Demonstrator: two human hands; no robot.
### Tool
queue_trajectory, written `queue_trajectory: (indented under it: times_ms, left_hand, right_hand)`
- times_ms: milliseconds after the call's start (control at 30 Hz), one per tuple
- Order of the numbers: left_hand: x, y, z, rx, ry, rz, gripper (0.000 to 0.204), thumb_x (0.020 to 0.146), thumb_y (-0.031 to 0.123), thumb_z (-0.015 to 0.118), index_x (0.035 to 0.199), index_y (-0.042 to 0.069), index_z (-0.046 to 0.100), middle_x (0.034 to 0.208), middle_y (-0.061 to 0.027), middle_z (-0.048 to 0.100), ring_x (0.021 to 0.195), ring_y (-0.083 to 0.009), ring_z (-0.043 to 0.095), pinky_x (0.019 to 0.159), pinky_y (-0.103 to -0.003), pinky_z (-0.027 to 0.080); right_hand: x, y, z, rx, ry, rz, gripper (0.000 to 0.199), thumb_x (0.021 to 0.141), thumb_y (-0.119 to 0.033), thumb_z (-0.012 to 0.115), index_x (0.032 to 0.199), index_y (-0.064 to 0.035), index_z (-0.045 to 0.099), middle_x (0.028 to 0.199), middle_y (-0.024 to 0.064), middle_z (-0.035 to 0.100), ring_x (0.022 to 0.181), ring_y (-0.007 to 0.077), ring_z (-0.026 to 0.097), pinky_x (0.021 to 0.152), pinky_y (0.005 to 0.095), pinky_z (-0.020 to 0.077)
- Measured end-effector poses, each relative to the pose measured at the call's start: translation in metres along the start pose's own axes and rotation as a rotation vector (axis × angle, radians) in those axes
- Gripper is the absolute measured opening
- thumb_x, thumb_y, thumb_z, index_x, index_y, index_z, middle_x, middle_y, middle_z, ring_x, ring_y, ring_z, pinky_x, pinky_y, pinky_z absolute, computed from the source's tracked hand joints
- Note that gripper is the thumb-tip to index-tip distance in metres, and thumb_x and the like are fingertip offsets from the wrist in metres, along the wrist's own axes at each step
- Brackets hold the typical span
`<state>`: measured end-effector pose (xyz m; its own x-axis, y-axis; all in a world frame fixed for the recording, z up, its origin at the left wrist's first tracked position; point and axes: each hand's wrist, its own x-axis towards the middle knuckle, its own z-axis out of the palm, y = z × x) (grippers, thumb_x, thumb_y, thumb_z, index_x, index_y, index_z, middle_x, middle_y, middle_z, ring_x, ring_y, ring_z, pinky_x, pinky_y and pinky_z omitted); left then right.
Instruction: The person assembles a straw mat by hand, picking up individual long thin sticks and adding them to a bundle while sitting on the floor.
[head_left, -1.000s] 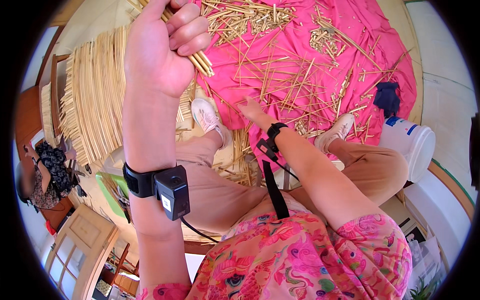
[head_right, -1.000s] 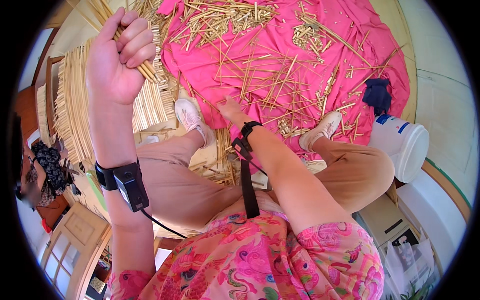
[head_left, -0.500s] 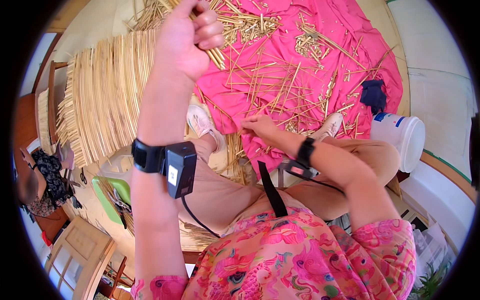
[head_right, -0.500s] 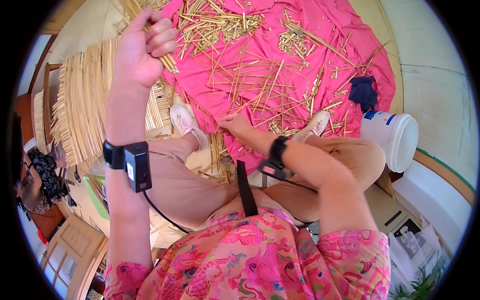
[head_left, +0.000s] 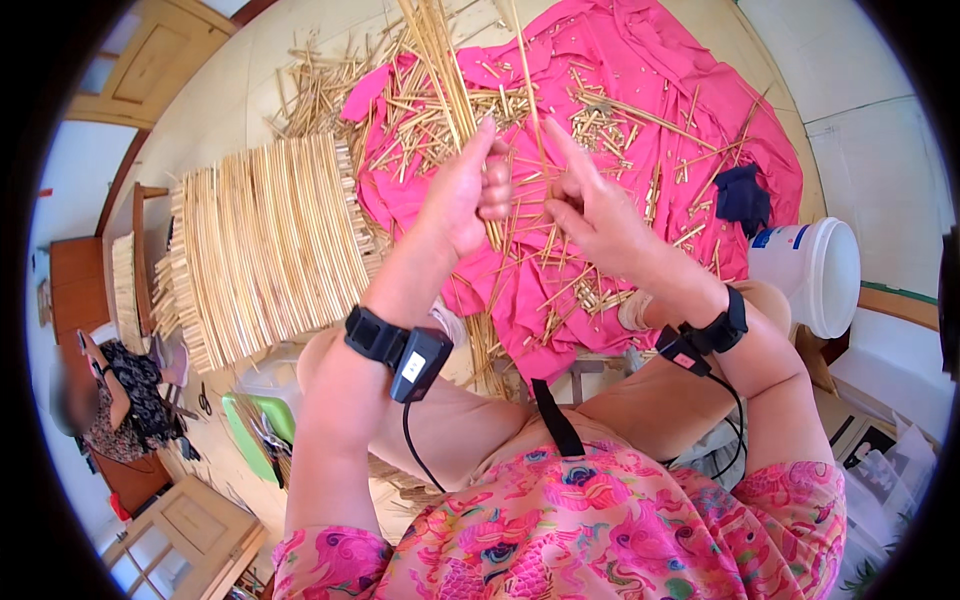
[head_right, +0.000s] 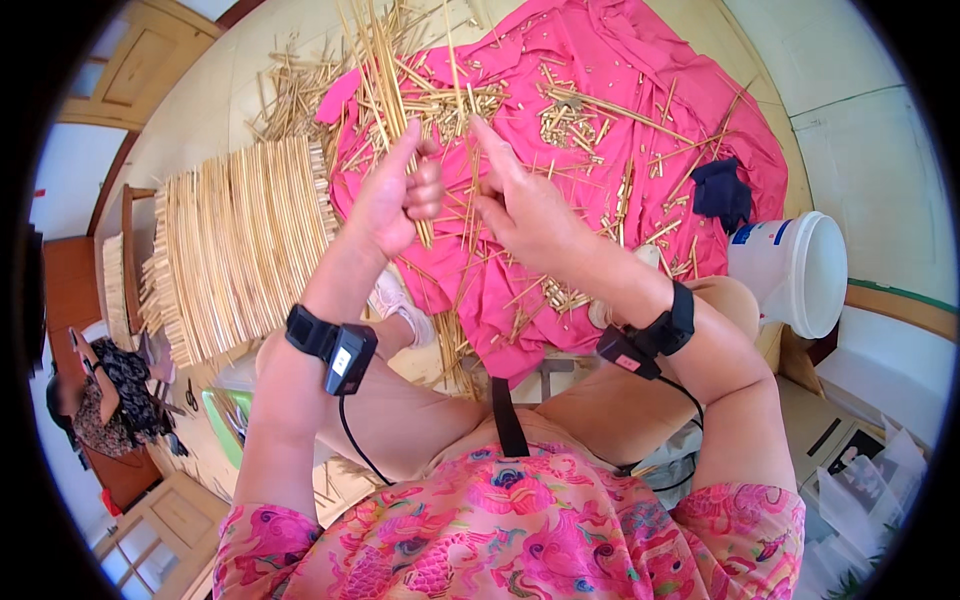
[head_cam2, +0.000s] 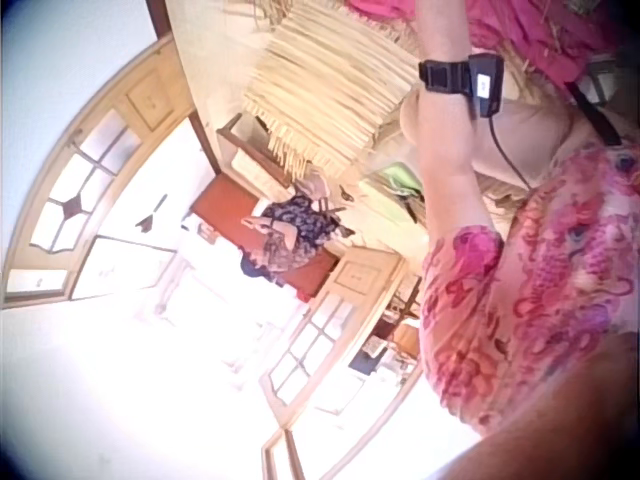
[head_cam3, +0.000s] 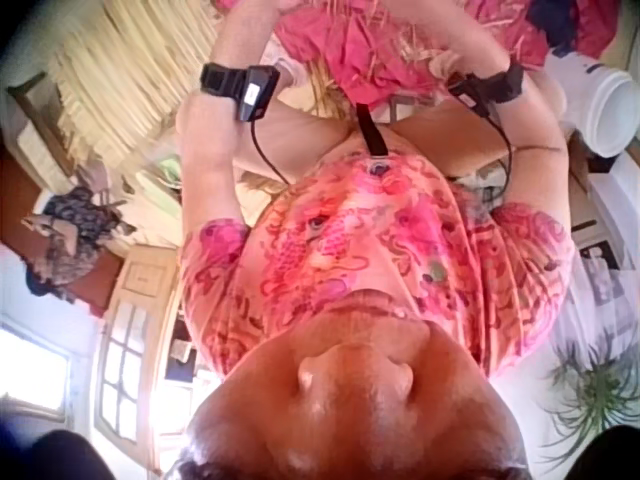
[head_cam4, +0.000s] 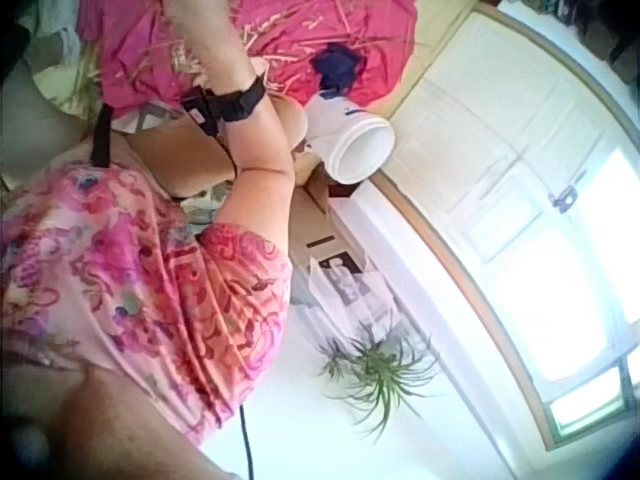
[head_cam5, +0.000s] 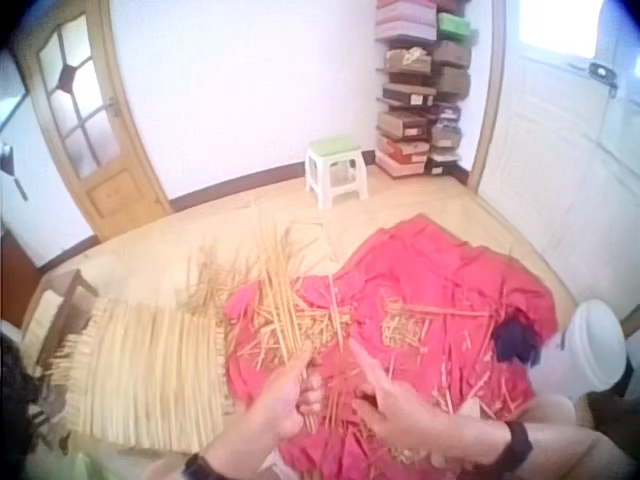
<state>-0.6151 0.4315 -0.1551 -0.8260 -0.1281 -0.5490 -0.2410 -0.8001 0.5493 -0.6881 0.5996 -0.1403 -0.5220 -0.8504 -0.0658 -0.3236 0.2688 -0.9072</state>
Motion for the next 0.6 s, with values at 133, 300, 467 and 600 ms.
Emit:
queue_trajectory:
  times_ms: [133, 300, 467, 600]
  left_hand:
    - [-0.002, -0.016, 0.013, 0.058, 0.044, -0.016, 0.044, 0.089, 0.055, 0.042, 0.097, 0.011, 0.044, 0.055, 0.0067, 0.030, 0.042, -0.0035, 0.021, 0.037, -0.020, 0.016]
    - [0.007, -0.026, 0.015, 0.116, -0.027, 0.040, 0.057, 0.085, 0.062, 0.042, 0.101, 0.008, 0.045, 0.056, 0.0065, 0.031, 0.043, -0.0031, 0.020, 0.037, -0.018, 0.015]
    - [0.012, -0.033, 0.010, 0.188, -0.099, 0.080, 0.044, 0.089, 0.052, 0.046, 0.097, 0.009, 0.047, 0.057, 0.0071, 0.031, 0.045, -0.0022, 0.023, 0.039, -0.019, 0.018]
    - [0.014, -0.037, 0.020, 0.357, -0.027, 0.093, 0.037, 0.090, 0.047, 0.047, 0.086, 0.010, 0.048, 0.060, 0.0058, 0.036, 0.046, -0.0032, 0.024, 0.041, -0.019, 0.018]
  right_hand:
    - [-0.006, 0.002, 0.004, 0.273, 0.061, 0.009, 0.038, 0.083, 0.003, 0.051, 0.118, 0.0011, 0.036, 0.071, 0.0053, 0.056, 0.062, 0.0089, 0.053, 0.055, 0.0253, 0.0406]
    - [-0.011, 0.017, 0.018, 0.526, 0.007, 0.048, 0.015, 0.083, 0.002, 0.056, 0.095, 0.0005, 0.048, 0.073, 0.0043, 0.057, 0.068, 0.0077, 0.054, 0.059, 0.0233, 0.0436]
    - [-0.015, 0.015, 0.015, 0.488, -0.032, 0.091, 0.008, 0.084, 0.000, 0.057, 0.088, 0.0004, 0.050, 0.076, 0.0040, 0.058, 0.069, 0.0078, 0.054, 0.061, 0.0238, 0.0438]
    - [-0.014, 0.024, 0.018, 0.535, 0.047, 0.125, 0.010, 0.081, -0.002, 0.062, 0.083, 0.0007, 0.052, 0.071, 0.0044, 0.057, 0.064, 0.0091, 0.055, 0.057, 0.0251, 0.0444]
